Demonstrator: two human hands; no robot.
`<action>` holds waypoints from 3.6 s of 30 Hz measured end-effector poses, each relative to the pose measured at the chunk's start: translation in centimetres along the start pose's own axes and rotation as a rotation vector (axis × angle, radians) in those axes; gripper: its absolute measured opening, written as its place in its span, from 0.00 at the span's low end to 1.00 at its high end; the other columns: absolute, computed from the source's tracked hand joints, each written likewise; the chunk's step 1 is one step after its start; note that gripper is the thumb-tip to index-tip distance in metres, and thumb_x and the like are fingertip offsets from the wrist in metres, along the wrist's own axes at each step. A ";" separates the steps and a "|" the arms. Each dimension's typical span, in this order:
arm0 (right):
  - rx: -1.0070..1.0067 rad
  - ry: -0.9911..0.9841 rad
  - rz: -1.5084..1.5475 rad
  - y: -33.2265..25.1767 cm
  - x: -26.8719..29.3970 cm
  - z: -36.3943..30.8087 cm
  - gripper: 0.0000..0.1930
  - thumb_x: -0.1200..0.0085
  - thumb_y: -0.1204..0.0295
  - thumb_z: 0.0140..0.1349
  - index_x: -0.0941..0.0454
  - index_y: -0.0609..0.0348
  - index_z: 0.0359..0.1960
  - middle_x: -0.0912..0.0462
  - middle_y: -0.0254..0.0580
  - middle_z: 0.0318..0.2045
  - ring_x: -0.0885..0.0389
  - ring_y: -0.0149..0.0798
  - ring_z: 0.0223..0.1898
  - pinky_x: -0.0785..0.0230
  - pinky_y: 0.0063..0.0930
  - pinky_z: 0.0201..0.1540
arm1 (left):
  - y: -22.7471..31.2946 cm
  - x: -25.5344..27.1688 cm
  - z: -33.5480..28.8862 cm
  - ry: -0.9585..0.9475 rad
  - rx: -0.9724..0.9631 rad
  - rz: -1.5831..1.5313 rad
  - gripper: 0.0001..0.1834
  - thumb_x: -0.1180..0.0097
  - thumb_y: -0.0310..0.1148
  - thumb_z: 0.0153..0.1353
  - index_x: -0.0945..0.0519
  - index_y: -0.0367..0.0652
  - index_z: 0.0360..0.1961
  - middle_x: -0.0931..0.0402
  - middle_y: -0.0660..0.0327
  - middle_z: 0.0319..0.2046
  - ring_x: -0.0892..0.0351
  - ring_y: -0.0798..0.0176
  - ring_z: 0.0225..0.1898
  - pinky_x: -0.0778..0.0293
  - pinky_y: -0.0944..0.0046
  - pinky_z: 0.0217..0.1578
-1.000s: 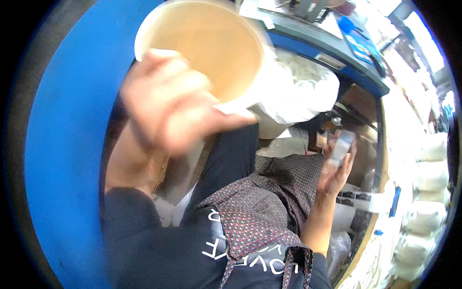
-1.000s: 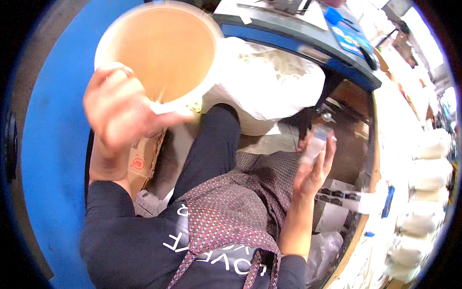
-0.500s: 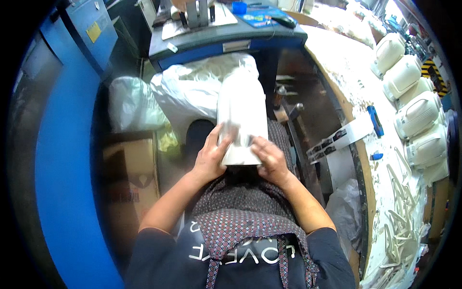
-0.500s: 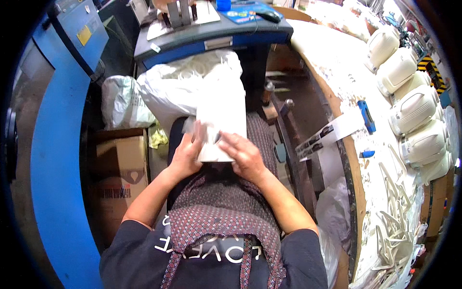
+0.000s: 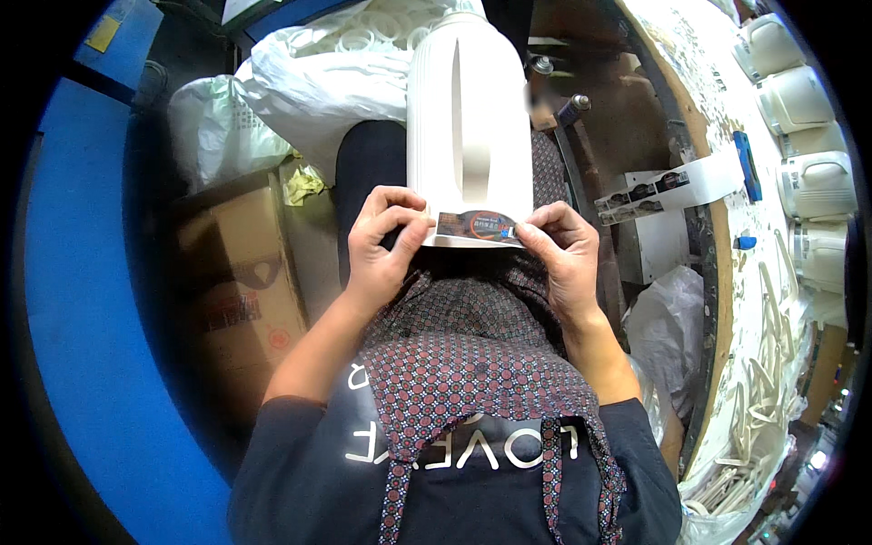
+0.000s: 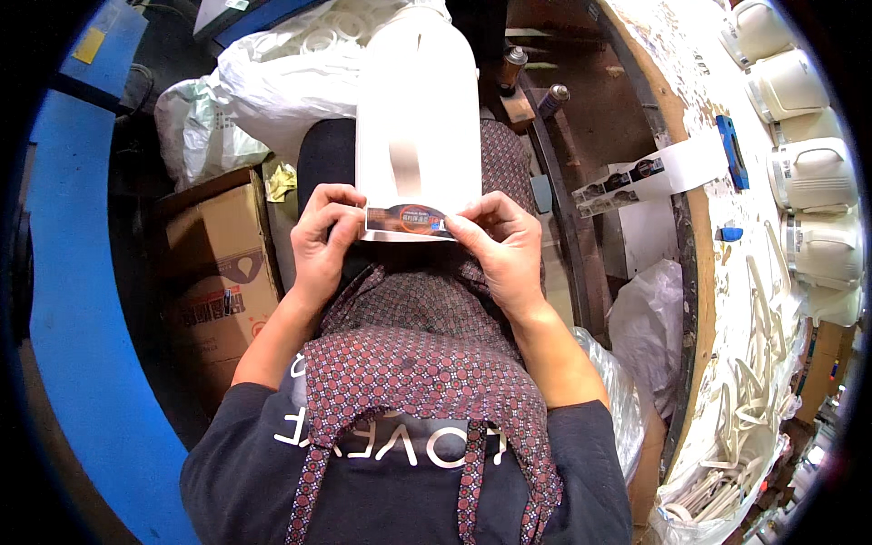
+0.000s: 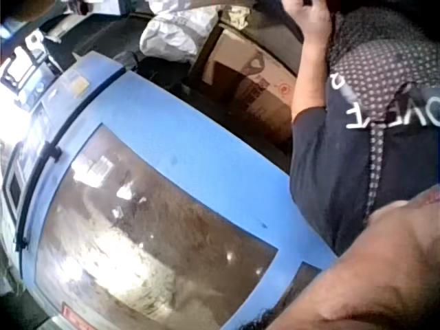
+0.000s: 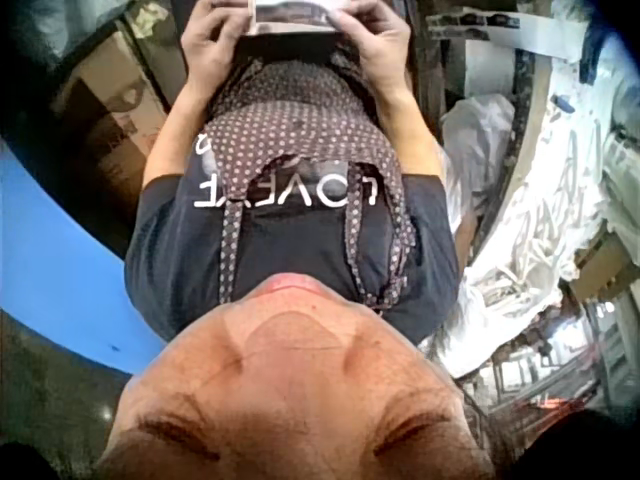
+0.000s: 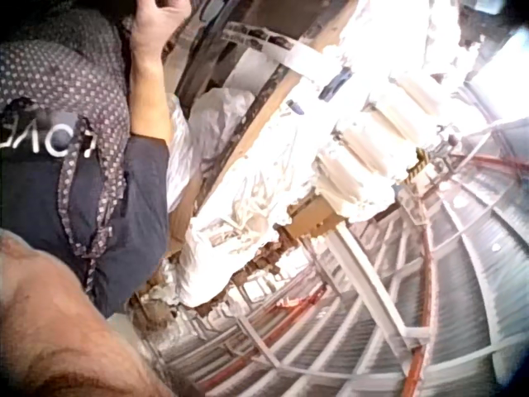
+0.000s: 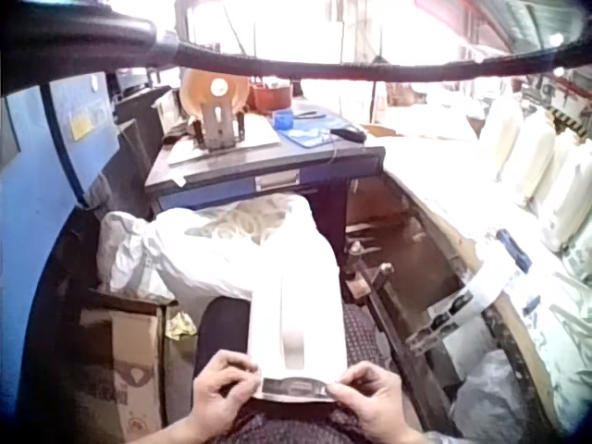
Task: The person assembles white plastic kettles by attaching handles and applying labels. They pick up a kettle body, insert a handle, apply a sticker label to the side, and place the finished unit on a table. The process is repeated for multiple units.
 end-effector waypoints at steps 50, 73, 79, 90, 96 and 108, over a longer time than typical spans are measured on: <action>0.710 -0.411 -0.574 -9.0 -3.4 1.2 0.21 0.38 0.57 0.56 0.23 0.61 0.44 0.18 0.52 0.42 0.19 0.47 0.47 0.24 0.36 0.47 | 6.1 3.5 13.8 -0.320 -0.097 -0.583 0.61 0.32 0.59 0.46 0.53 0.39 0.72 0.33 0.48 0.60 0.31 0.50 0.61 0.29 0.50 0.58; 1.464 -0.516 -0.721 -25.3 -14.2 -3.1 0.14 0.41 0.58 0.55 0.25 0.56 0.26 0.24 0.44 0.33 0.25 0.50 0.46 0.34 0.46 0.54 | 22.3 -3.4 11.9 -0.805 -0.517 -0.238 0.71 0.17 0.36 0.31 0.54 0.37 0.73 0.27 0.49 0.54 0.27 0.51 0.56 0.35 0.52 0.60; 1.347 -0.674 -1.163 -16.8 -13.8 -1.1 0.10 0.42 0.62 0.53 0.27 0.54 0.27 0.26 0.36 0.26 0.25 0.41 0.32 0.33 0.35 0.38 | 10.8 -5.5 8.7 -0.550 -0.556 0.039 0.61 0.21 0.36 0.36 0.46 0.38 0.71 0.27 0.52 0.53 0.25 0.56 0.53 0.34 0.58 0.60; 1.125 0.368 -1.402 -26.3 -4.4 25.4 0.22 0.40 0.72 0.60 0.28 0.59 0.56 0.17 0.50 0.38 0.18 0.48 0.37 0.25 0.35 0.39 | -2.0 -3.6 8.3 -0.157 -0.513 0.302 0.22 0.24 0.43 0.35 0.18 0.46 0.31 0.22 0.52 0.44 0.22 0.46 0.46 0.25 0.53 0.45; 0.747 -0.201 -1.578 0.9 -19.1 34.4 0.09 0.37 0.65 0.54 0.15 0.53 0.34 0.18 0.38 0.32 0.21 0.46 0.39 0.27 0.40 0.40 | -5.8 -3.8 9.2 -0.286 -0.405 0.336 0.23 0.28 0.50 0.40 0.23 0.42 0.16 0.25 0.54 0.45 0.26 0.49 0.47 0.26 0.54 0.43; 0.125 -0.073 -0.246 -2.1 0.8 17.8 0.11 0.51 0.65 0.68 0.26 0.60 0.32 0.24 0.34 0.22 0.27 0.29 0.28 0.33 0.24 0.39 | -6.9 -4.2 8.5 -0.441 -0.360 0.231 0.15 0.28 0.35 0.40 0.24 0.40 0.17 0.27 0.45 0.53 0.26 0.43 0.52 0.28 0.52 0.51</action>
Point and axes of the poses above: each hand's wrist, its own z-axis towards the middle knuckle, its own x-axis out of the back of the hand, y = z × x, the point moved 10 cm from there along z, towards the middle knuckle
